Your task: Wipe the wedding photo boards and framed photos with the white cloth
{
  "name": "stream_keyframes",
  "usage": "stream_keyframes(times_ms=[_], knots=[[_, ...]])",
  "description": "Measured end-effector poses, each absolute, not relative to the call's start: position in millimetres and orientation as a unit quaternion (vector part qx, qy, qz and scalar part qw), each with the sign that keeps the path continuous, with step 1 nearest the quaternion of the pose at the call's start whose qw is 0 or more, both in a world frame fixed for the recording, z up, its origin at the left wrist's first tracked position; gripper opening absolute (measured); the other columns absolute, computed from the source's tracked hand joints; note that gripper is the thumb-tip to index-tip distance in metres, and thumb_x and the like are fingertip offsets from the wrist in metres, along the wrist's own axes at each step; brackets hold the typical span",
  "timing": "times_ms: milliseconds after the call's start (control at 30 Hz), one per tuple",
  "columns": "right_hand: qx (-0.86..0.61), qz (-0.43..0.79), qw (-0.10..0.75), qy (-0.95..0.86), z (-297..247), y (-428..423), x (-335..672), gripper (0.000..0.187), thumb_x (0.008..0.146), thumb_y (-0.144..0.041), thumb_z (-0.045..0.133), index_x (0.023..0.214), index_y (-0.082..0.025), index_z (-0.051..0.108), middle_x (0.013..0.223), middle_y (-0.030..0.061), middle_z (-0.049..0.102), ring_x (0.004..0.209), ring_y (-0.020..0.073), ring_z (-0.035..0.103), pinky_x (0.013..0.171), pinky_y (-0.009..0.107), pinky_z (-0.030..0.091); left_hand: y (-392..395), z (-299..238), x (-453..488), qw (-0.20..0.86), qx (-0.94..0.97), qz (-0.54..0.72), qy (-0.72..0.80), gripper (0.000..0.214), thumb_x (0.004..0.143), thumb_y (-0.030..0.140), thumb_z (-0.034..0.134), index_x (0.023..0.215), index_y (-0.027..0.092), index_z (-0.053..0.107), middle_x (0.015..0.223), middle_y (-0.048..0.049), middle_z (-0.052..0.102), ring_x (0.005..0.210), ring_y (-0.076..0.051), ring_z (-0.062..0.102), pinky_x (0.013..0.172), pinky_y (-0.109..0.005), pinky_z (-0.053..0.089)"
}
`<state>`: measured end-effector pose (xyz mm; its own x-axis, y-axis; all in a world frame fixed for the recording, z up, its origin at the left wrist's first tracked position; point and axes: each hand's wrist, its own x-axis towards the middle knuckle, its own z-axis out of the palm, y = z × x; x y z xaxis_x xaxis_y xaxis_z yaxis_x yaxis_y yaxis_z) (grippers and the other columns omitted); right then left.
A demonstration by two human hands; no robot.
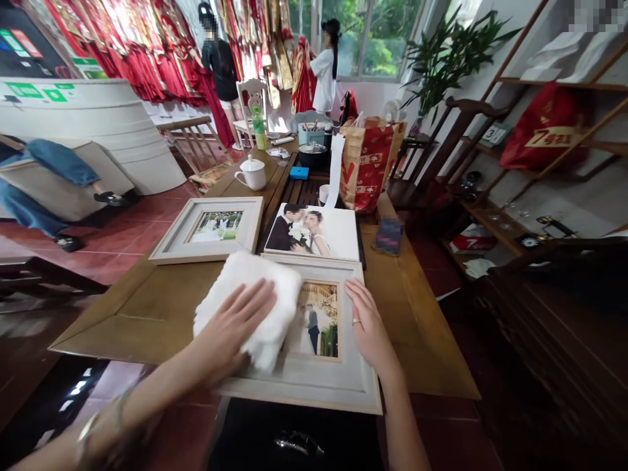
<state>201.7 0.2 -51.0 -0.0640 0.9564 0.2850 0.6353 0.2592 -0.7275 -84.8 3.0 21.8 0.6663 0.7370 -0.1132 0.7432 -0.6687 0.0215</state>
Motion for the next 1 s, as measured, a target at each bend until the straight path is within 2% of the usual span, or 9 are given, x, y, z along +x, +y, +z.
stream_keyframes(times_ms=[100, 200, 300, 433, 533, 633, 767, 867, 1000], knots=[[-0.568, 0.219, 0.380, -0.696, -50, 0, 199, 0.046, 0.094, -0.018, 0.031, 0.137, -0.028, 0.047, 0.144, 0.0052, 0.046, 0.138, 0.0217, 0.034, 0.117, 0.051, 0.023, -52, 17, -104, 0.047, 0.921, -0.027, 0.385, 0.111, 0.043, 0.009, 0.044, 0.150, 0.016, 0.014, 0.158, -0.0072, 0.009, 0.144, -0.030, 0.001, 0.116, -0.053, 0.006], [-0.568, 0.236, 0.374, -0.694, -48, 0, 199, 0.046, 0.094, -0.019, 0.031, 0.137, -0.028, 0.047, 0.145, 0.0043, 0.045, 0.139, 0.0218, 0.032, 0.117, 0.050, 0.023, -88, 15, -112, 0.058, 0.920, -0.012, 0.387, 0.113, 0.046, 0.010, 0.043, 0.151, 0.021, 0.003, 0.158, -0.0039, 0.008, 0.144, -0.030, 0.005, 0.116, -0.053, 0.009], [-0.564, 0.254, 0.362, -0.697, -47, -1, 200, 0.046, 0.095, -0.020, 0.032, 0.138, -0.030, 0.045, 0.147, 0.0024, 0.042, 0.140, 0.0220, 0.030, 0.117, 0.050, 0.022, -91, 17, -108, 0.063, 0.913, -0.013, 0.403, 0.112, 0.048, 0.011, 0.042, 0.150, 0.023, -0.004, 0.158, -0.0025, 0.007, 0.144, -0.027, 0.006, 0.115, -0.051, 0.009], [-0.557, 0.261, 0.353, -0.705, -48, -1, 201, 0.047, 0.095, -0.019, 0.032, 0.140, -0.030, 0.042, 0.149, 0.0023, 0.038, 0.142, 0.0211, 0.027, 0.117, 0.050, 0.022, -52, 22, -95, 0.046, 0.895, -0.029, 0.442, 0.104, 0.053, 0.009, 0.044, 0.150, 0.018, 0.008, 0.158, -0.0057, 0.010, 0.144, -0.024, 0.004, 0.114, -0.048, 0.012], [-0.557, 0.253, 0.361, -0.704, -49, -2, 199, 0.047, 0.095, -0.018, 0.031, 0.139, -0.029, 0.043, 0.148, 0.0036, 0.040, 0.141, 0.0207, 0.027, 0.118, 0.050, 0.021, -6, 26, -83, 0.025, 0.875, -0.035, 0.482, 0.093, 0.058, 0.010, 0.048, 0.148, 0.012, 0.020, 0.157, -0.0118, 0.013, 0.144, -0.025, 0.007, 0.110, -0.046, 0.021], [-0.559, 0.242, 0.376, -0.698, -51, -1, 197, 0.047, 0.094, -0.017, 0.030, 0.137, -0.027, 0.046, 0.146, 0.0049, 0.043, 0.140, 0.0206, 0.029, 0.117, 0.050, 0.022, 34, 29, -70, -0.001, 0.859, -0.027, 0.512, 0.087, 0.064, 0.015, 0.052, 0.146, 0.009, 0.024, 0.155, -0.0171, 0.015, 0.143, -0.029, 0.012, 0.106, -0.048, 0.027], [-0.566, 0.221, 0.399, -0.687, -53, 0, 194, 0.046, 0.094, -0.018, 0.030, 0.135, -0.026, 0.049, 0.142, 0.0063, 0.047, 0.139, 0.0205, 0.033, 0.117, 0.050, 0.023, 54, 33, -62, -0.006, 0.854, -0.028, 0.520, 0.082, 0.070, 0.013, 0.052, 0.147, 0.011, 0.023, 0.156, -0.0181, 0.012, 0.143, -0.032, 0.011, 0.105, -0.051, 0.025], [-0.570, 0.215, 0.411, -0.678, -54, 1, 192, 0.045, 0.094, -0.019, 0.031, 0.134, -0.027, 0.050, 0.141, 0.0060, 0.049, 0.138, 0.0211, 0.035, 0.117, 0.051, 0.024, 34, 38, -69, 0.027, 0.867, -0.064, 0.494, 0.087, 0.063, 0.007, 0.051, 0.146, 0.013, 0.025, 0.156, -0.0154, 0.010, 0.144, -0.029, 0.006, 0.107, -0.050, 0.022], [-0.578, 0.217, 0.407, -0.673, -52, 0, 192, 0.045, 0.094, -0.020, 0.031, 0.135, -0.026, 0.050, 0.143, 0.0060, 0.048, 0.138, 0.0221, 0.035, 0.117, 0.051, 0.024, -28, 46, -97, 0.087, 0.886, -0.112, 0.442, 0.103, 0.046, 0.006, 0.046, 0.146, 0.018, 0.025, 0.157, -0.0081, 0.009, 0.144, -0.027, 0.002, 0.109, -0.051, 0.020]])
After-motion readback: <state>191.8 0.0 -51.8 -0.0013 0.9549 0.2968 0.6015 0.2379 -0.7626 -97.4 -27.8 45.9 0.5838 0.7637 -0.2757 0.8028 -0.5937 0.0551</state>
